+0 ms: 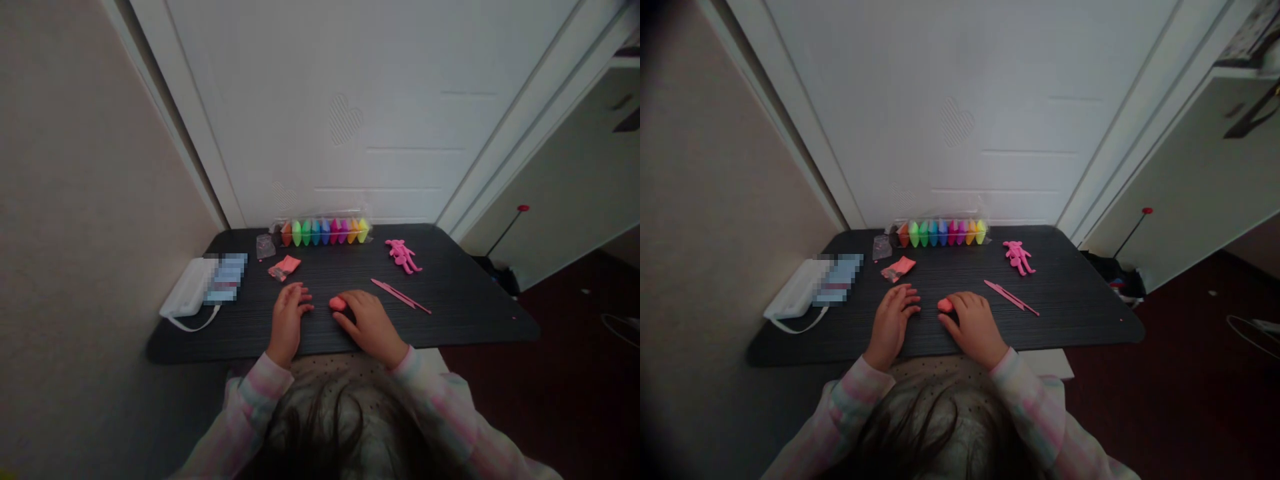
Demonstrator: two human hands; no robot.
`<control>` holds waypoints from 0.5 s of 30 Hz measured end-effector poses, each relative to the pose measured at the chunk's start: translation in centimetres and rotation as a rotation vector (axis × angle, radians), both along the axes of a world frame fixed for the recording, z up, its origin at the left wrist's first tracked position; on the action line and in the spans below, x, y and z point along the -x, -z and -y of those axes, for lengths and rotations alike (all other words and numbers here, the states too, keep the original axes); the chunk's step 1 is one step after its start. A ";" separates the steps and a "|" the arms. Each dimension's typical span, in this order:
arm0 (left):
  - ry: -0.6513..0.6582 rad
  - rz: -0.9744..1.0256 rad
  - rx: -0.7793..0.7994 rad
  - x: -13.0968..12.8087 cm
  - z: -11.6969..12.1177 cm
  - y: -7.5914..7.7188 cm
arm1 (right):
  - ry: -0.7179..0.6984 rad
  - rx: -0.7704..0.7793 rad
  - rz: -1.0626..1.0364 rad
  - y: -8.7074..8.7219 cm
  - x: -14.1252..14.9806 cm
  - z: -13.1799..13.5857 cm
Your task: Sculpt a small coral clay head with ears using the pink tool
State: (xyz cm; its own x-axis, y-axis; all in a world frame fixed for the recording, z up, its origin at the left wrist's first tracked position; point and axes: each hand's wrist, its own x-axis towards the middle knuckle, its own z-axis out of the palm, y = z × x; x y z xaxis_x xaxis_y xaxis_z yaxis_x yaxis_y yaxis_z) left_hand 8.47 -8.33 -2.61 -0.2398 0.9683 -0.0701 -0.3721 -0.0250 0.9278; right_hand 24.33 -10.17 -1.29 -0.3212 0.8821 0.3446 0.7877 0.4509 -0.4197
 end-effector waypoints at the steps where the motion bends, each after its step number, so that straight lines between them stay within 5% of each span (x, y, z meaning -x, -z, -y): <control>1: -0.018 0.037 0.002 0.0 0.0 0.0 | -0.015 -0.016 0.005 0.0 -0.3 -0.2; 10: -0.095 0.139 -0.014 0.0 0.1 -0.1 | -0.048 -0.135 0.049 -1.6 2.5 -6.1; 15: -0.229 0.190 -0.053 0.3 0.1 0.1 | -0.055 -0.047 0.189 -1.0 5.3 -5.5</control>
